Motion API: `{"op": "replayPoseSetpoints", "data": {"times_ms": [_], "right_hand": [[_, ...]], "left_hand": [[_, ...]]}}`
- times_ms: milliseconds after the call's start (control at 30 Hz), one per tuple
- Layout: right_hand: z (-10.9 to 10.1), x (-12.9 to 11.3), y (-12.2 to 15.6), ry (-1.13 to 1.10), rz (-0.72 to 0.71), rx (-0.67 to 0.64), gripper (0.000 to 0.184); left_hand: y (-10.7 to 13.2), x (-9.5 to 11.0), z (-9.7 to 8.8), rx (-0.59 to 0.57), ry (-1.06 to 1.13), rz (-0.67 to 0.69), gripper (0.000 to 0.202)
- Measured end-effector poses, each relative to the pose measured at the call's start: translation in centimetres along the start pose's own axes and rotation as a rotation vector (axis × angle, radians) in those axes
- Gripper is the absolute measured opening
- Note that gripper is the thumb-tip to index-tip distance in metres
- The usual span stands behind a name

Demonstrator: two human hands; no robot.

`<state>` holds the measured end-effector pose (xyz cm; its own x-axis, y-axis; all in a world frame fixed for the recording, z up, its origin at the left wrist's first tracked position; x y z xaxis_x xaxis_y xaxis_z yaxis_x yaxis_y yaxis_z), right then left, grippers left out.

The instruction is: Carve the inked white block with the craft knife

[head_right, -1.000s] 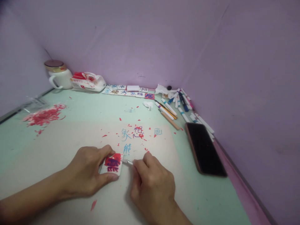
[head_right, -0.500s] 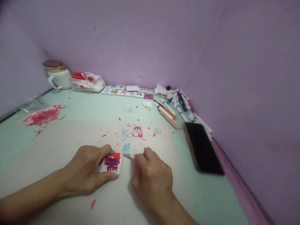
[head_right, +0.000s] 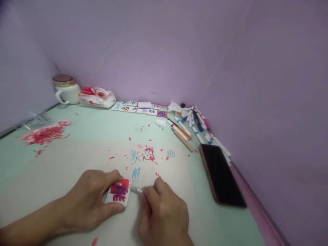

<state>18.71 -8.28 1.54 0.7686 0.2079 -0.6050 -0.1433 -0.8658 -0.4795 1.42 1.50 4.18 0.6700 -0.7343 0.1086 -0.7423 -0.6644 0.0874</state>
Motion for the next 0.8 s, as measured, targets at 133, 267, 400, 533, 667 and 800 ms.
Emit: {"op": "replayPoseSetpoints", "data": {"times_ms": [133,267,400,533,667,800], "right_hand": [[0.3,0.3,0.0,-0.003,0.020,0.002,0.022],[0.0,0.8,-0.6,0.075,0.059,-0.009,0.021],[-0.6,1.0,-0.8,0.053,0.031,-0.028,0.018],[-0.8,0.4,-0.3,0.002,0.002,0.014,0.018],[-0.7,-0.1,-0.2,0.005,0.002,0.000,0.018],[-0.5,-0.1,-0.2,0.001,0.004,-0.011,0.021]], "left_hand": [[0.0,0.0,0.1,0.001,0.020,0.011,0.030],[-0.1,-0.2,0.3,0.024,0.012,0.028,0.032],[-0.2,-0.3,0.5,0.039,0.002,0.024,0.034],[-0.1,-0.3,0.6,0.070,-0.005,0.035,0.036],[0.0,-0.4,0.7,0.097,0.010,0.049,0.035],[0.2,-0.5,0.9,0.125,0.013,0.074,0.033]]}}
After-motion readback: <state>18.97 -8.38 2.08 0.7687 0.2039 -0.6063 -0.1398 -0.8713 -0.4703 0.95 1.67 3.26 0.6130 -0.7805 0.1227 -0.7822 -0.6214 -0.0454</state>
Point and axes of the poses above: each hand's wrist, its own y-axis away from the middle knuckle, its own z-axis out of the palm, x = y × z, the point moved 1 cm from there along -y, towards the middle knuckle, and after that the axes turned 13 degrees about -y, right-handed, at the moved point
